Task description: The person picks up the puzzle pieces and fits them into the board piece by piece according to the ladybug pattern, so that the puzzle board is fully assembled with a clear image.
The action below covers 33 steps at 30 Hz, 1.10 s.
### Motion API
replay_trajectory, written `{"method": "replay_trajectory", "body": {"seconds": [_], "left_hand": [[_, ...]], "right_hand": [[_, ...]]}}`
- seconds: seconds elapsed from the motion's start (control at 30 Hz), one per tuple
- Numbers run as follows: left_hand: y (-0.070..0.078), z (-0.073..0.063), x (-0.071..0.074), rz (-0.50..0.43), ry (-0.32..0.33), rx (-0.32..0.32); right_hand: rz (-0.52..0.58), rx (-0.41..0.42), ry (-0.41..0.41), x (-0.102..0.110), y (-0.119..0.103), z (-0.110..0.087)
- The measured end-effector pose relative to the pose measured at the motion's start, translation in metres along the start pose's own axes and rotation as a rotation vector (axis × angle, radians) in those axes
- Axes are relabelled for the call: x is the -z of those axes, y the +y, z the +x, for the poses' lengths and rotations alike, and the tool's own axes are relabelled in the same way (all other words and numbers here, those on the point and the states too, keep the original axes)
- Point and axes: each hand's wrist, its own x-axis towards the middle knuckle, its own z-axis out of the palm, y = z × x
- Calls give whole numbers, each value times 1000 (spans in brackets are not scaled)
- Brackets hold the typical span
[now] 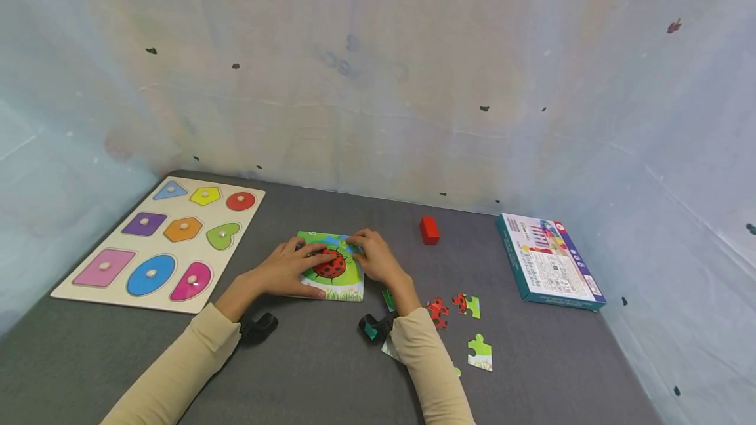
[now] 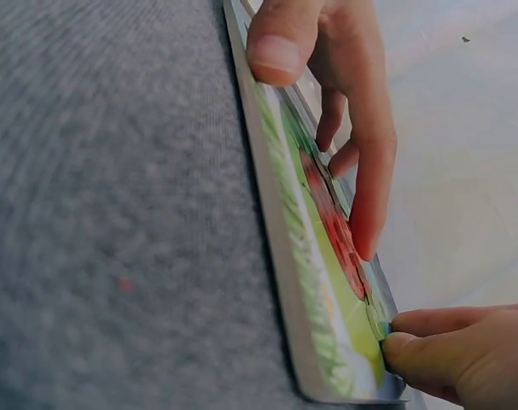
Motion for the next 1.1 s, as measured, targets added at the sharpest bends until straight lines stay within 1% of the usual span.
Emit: {"method": "replay_trajectory", "body": {"seconds": [0.13, 0.27, 0.47, 0.63, 0.77, 0.9, 1.0, 1.1], "left_hand": [[0, 1, 0, 18, -12, 4], [2, 6, 4, 55, -49, 20], [12, 18, 14, 88, -122, 61], [17, 26, 16, 134, -137, 76], [18, 27, 13, 157, -124, 67], [14, 27, 11, 159, -125, 53], [11, 25, 12, 126, -145, 54], [7, 20, 17, 57, -174, 49]], "right_hand": [[-1, 16, 6, -1, -1, 0], [6, 24, 13, 0, -1, 1], [-8, 0, 5, -2, 0, 0], [-27, 0, -5, -2, 0, -1], [-45, 0, -60, 4, -4, -5], [-47, 1, -170, 13, -9, -11], [-17, -9, -252, 18, -10, -16], [13, -18, -293, 20, -9, -20]]}}
